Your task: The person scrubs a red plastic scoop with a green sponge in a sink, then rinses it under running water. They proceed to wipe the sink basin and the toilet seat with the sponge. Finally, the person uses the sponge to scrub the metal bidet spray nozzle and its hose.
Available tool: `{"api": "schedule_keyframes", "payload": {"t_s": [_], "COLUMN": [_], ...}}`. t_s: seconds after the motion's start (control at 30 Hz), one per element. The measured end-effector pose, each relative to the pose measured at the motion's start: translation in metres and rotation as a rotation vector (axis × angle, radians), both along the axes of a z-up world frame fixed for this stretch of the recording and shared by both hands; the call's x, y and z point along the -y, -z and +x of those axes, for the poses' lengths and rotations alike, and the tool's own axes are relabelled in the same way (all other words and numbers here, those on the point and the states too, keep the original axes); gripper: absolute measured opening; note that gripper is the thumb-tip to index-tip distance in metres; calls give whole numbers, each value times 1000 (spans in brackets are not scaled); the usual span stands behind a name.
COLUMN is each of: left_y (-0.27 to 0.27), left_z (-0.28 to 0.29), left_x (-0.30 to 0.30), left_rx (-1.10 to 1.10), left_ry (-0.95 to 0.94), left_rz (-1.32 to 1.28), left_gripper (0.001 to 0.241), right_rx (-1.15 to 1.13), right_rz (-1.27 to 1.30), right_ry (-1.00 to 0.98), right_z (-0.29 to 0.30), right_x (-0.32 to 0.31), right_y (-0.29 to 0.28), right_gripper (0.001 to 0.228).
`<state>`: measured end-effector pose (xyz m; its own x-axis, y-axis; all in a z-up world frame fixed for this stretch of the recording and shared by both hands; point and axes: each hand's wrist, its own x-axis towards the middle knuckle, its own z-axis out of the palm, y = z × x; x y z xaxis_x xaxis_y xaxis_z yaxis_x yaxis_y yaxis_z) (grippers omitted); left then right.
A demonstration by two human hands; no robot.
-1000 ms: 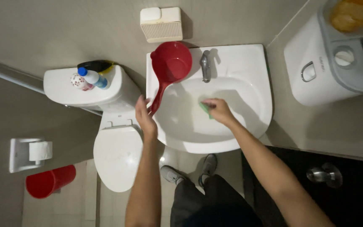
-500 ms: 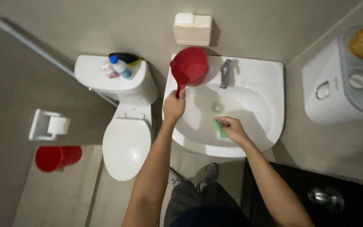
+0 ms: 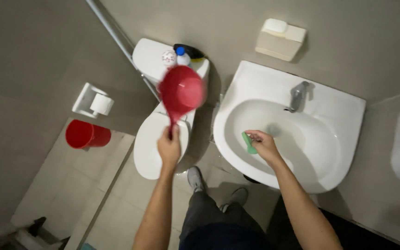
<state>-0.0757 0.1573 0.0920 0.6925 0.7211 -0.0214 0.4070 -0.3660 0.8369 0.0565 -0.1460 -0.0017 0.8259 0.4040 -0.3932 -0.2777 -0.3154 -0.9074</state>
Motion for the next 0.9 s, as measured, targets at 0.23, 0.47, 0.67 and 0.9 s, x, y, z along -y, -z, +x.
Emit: {"api": "schedule_keyframes", "payload": {"t_s": [0.23,0.47,0.67,0.9], "left_y": [0,68,88,81], "left_z": [61,153,193,216], "left_x": [-138,-259,-294,-300], "left_rx": [-52,-226,-255,-285], "left_ry": [-142,36,107,116], "left_rz": [59,227,188,145], "left_gripper": [42,43,42,38], "right_rx": [10,-79,-106,-158], "right_rz": [54,-45,-52,-165], "right_ry": [73,392,542,623], "right_z": [7,-4,-17,-17], "right_x": [-44,-79,-97,-118], "right_y": [3,14,37,8], "right_gripper": [44,42,44,42]}}
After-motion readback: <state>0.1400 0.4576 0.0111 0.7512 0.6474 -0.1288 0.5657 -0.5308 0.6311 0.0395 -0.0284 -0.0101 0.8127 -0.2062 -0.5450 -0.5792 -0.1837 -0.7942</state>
